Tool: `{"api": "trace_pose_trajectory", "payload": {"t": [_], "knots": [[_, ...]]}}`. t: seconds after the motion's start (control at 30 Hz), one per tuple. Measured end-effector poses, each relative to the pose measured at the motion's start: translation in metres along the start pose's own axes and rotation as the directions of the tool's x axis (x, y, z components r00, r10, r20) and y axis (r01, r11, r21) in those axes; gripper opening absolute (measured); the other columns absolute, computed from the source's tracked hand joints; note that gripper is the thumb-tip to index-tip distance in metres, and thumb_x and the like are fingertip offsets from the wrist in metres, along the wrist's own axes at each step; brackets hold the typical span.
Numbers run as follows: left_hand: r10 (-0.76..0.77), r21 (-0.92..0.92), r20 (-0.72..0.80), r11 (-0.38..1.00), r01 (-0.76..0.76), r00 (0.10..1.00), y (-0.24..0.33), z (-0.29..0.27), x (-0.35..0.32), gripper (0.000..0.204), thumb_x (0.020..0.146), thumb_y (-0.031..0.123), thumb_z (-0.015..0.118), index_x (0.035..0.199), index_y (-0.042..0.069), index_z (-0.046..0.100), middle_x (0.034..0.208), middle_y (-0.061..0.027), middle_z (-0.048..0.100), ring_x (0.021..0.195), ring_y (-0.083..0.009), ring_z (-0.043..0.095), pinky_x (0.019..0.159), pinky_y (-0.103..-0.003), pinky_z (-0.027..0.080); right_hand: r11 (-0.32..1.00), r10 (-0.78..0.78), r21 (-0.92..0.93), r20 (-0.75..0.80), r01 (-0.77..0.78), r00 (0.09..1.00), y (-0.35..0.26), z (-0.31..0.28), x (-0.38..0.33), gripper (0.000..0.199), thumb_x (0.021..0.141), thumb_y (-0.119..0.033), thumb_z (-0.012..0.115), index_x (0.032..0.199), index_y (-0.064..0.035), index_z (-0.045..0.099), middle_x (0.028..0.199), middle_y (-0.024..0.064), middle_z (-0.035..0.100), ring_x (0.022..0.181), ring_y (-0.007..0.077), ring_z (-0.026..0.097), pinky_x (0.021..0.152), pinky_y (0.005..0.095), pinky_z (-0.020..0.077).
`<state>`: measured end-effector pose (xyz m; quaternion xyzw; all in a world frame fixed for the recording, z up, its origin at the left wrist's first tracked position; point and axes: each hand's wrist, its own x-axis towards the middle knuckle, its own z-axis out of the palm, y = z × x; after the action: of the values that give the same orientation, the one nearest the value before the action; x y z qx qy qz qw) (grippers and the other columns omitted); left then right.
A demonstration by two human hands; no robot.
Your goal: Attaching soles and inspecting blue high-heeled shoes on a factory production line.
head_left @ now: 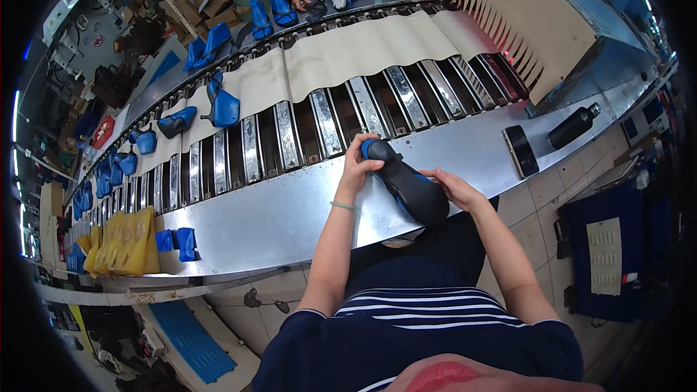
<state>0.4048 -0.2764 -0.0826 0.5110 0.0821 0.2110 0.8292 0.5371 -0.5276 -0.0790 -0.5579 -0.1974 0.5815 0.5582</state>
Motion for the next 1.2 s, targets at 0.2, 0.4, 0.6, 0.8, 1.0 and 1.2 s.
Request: {"api": "trace_pose_trajectory", "payload": {"t": [0.2, 0.4, 0.6, 0.8, 1.0, 1.2], "knots": [[-0.037, -0.060, 0.117, 0.997, 0.044, 0.992, 0.007, -0.020, 0.020, 0.070, 0.064, 0.006, 0.072, 0.131, 0.004, 0.050, 0.114, -0.0072, 0.060, 0.106, -0.0180, 0.060, 0.098, -0.029, 0.046, 0.939, 0.040, 0.341, 0.015, -0.042, 0.999, 0.009, 0.039, 0.034, 0.072, 0.100, -0.059, 0.038, 0.142, -0.0020, 0.046, 0.125, 0.0144, 0.063, 0.114, 0.0211, 0.061, 0.106, 0.0325, 0.0400], [-0.179, -0.096, -0.121, 0.981, 0.168, 0.977, 0.002, 0.013, -0.040, 0.055, 0.106, 0.025, 0.043, 0.155, 0.014, 0.023, 0.156, -0.0063, 0.030, 0.138, -0.0212, 0.039, 0.113, -0.036, 0.034, 0.902, -0.030, 0.428, -0.044, 0.046, 0.999, 0.034, 0.059, 0.061, 0.074, 0.100, -0.059, 0.039, 0.142, 0.0022, 0.044, 0.141, 0.0155, 0.051, 0.128, 0.0219, 0.050, 0.110, 0.0321, 0.0347], [-0.321, -0.518, -0.140, 0.830, 0.207, 0.937, -0.019, 0.019, -0.100, 0.052, 0.107, 0.040, 0.030, 0.150, 0.011, 0.032, 0.150, -0.0100, 0.041, 0.137, -0.0284, 0.040, 0.115, -0.046, 0.031, 0.955, -0.183, 0.193, -0.215, 0.225, 0.959, 0.030, 0.078, 0.051, 0.070, 0.102, -0.053, 0.040, 0.146, 0.0016, 0.040, 0.148, 0.0159, 0.043, 0.136, 0.0213, 0.039, 0.113, 0.0295, 0.0270], [-0.314, -0.602, -0.136, 0.779, 0.173, 0.940, -0.027, 0.011, -0.100, 0.049, 0.106, 0.040, 0.031, 0.149, 0.016, 0.034, 0.145, -0.0098, 0.047, 0.134, -0.0277, 0.045, 0.114, -0.045, 0.034, 0.950, -0.309, -0.048, -0.262, 0.307, 0.914, 0.030, 0.084, 0.042, 0.059, 0.103, -0.044, 0.045, 0.145, -0.0019, 0.043, 0.141, 0.0161, 0.050, 0.130, 0.0218, 0.047, 0.110, 0.0298, 0.0327], [-0.342, -0.606, -0.147, 0.772, 0.189, 0.928, -0.021, 0.022, -0.095, 0.044, 0.107, 0.036, 0.032, 0.146, 0.017, 0.039, 0.145, -0.0107, 0.047, 0.133, -0.0299, 0.045, 0.113, -0.047, 0.033, 0.892, -0.435, -0.069, -0.402, 0.447, 0.805, 0.022, 0.091, 0.020, 0.027, 0.094, -0.023, 0.064, 0.114, -0.0052, 0.062, 0.115, 0.0150, 0.056, 0.117, 0.0279, 0.055, 0.098, 0.0355, 0.0421], [-0.300, -0.505, -0.143, 0.842, 0.191, 0.943, -0.021, 0.030, -0.094, 0.048, 0.107, 0.031, 0.032, 0.153, 0.024, 0.026, 0.149, -0.0069, 0.042, 0.135, -0.0274, 0.043, 0.113, -0.046, 0.034, 0.794, -0.589, -0.402, -0.321, 0.457, 0.741, 0.016, 0.087, 0.010, 0.020, 0.079, -0.012, 0.075, 0.095, -0.0043, 0.067, 0.125, 0.0176, 0.052, 0.123, 0.0326, 0.050, 0.101, 0.0376, 0.0409]]}}
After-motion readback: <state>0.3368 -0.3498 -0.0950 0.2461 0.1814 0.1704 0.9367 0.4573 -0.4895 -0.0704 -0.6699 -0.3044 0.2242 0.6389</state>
